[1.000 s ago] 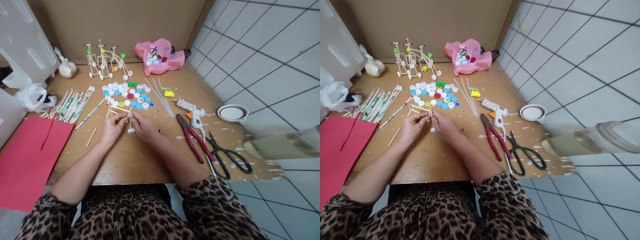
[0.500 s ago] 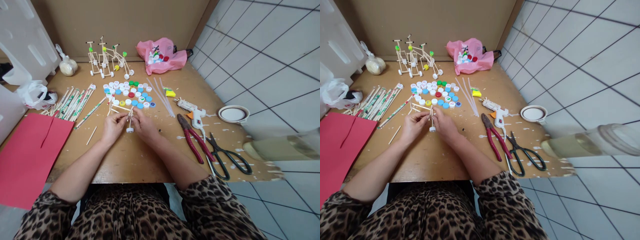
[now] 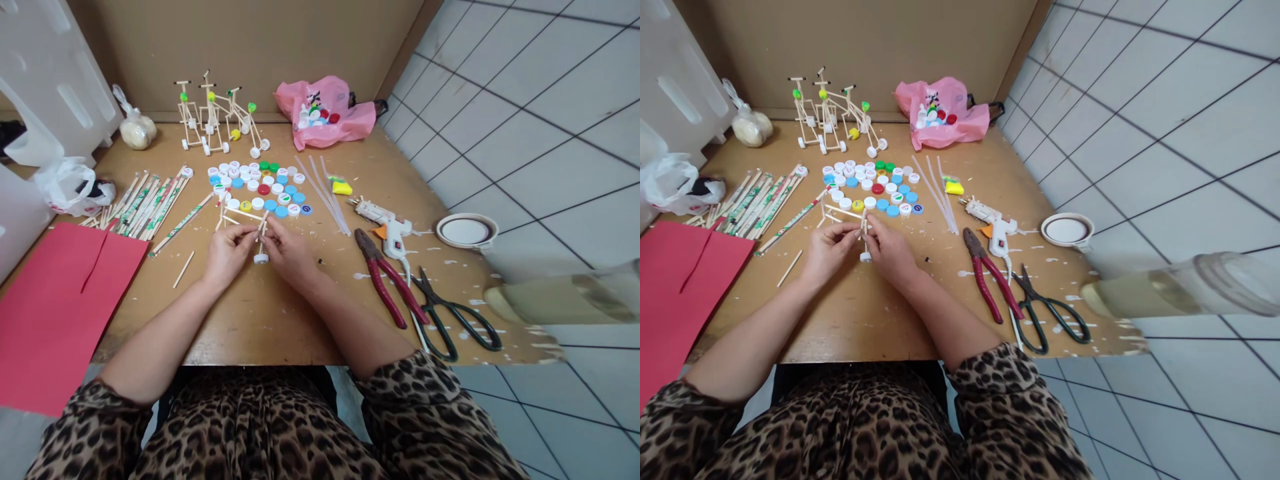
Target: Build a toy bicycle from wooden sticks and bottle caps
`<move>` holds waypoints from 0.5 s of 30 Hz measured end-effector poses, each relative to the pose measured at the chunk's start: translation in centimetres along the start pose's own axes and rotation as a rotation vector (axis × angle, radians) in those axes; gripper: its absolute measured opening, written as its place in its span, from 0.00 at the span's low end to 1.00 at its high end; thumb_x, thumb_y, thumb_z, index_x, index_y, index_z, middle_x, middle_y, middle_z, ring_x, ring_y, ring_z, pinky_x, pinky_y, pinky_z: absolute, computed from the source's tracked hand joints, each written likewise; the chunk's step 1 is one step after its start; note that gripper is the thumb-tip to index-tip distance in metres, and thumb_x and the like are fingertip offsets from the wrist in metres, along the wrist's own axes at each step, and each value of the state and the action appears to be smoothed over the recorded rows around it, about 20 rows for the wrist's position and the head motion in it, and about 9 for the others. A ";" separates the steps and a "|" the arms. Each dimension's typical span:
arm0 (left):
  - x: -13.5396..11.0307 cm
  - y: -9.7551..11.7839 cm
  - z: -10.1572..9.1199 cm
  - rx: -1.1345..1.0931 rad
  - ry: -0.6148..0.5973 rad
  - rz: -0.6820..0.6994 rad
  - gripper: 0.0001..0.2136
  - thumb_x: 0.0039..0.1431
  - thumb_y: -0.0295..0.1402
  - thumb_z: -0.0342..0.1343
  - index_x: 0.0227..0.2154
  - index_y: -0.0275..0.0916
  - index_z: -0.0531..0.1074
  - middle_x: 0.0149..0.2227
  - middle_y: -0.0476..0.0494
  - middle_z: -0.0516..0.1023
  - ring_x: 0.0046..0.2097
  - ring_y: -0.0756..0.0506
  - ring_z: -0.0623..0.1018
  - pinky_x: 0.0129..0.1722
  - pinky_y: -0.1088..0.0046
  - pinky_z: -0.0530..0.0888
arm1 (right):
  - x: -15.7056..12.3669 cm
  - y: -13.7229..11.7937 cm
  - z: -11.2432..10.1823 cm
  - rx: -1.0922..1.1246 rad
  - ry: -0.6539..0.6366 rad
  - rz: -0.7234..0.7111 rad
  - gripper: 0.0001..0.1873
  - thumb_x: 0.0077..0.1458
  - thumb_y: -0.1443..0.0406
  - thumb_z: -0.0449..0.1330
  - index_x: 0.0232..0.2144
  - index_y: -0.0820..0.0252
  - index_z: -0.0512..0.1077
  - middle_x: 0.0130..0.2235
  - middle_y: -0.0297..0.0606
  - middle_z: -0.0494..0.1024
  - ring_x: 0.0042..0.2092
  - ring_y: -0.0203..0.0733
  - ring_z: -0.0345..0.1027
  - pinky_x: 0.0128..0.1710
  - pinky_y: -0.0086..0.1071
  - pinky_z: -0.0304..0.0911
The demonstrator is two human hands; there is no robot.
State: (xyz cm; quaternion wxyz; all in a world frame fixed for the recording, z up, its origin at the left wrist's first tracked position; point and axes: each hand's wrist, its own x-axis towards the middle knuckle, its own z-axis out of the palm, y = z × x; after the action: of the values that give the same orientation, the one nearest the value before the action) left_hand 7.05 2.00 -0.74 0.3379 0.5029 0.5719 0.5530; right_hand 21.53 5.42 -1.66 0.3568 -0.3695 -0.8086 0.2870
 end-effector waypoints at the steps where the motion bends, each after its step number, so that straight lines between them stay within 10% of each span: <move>1: 0.0 0.0 0.0 0.001 -0.003 0.001 0.05 0.50 0.30 0.61 0.28 0.40 0.82 0.28 0.46 0.84 0.27 0.48 0.77 0.31 0.73 0.72 | 0.0 0.0 0.0 -0.001 -0.002 0.000 0.26 0.61 0.66 0.52 0.61 0.61 0.64 0.35 0.39 0.79 0.37 0.41 0.70 0.42 0.34 0.65; 15: 0.0 0.5 -0.5 -0.117 -0.005 -0.037 0.07 0.45 0.36 0.64 0.27 0.38 0.80 0.26 0.46 0.82 0.26 0.49 0.76 0.29 0.74 0.73 | -0.1 -0.4 0.1 0.041 -0.016 0.042 0.25 0.59 0.66 0.53 0.59 0.59 0.66 0.35 0.38 0.78 0.36 0.41 0.70 0.41 0.36 0.67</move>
State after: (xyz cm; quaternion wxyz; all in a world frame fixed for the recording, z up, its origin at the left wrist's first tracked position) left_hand 6.68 1.82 -0.21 0.3784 0.4732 0.5467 0.5779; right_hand 21.35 5.07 -1.46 0.3518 -0.3767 -0.7974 0.3138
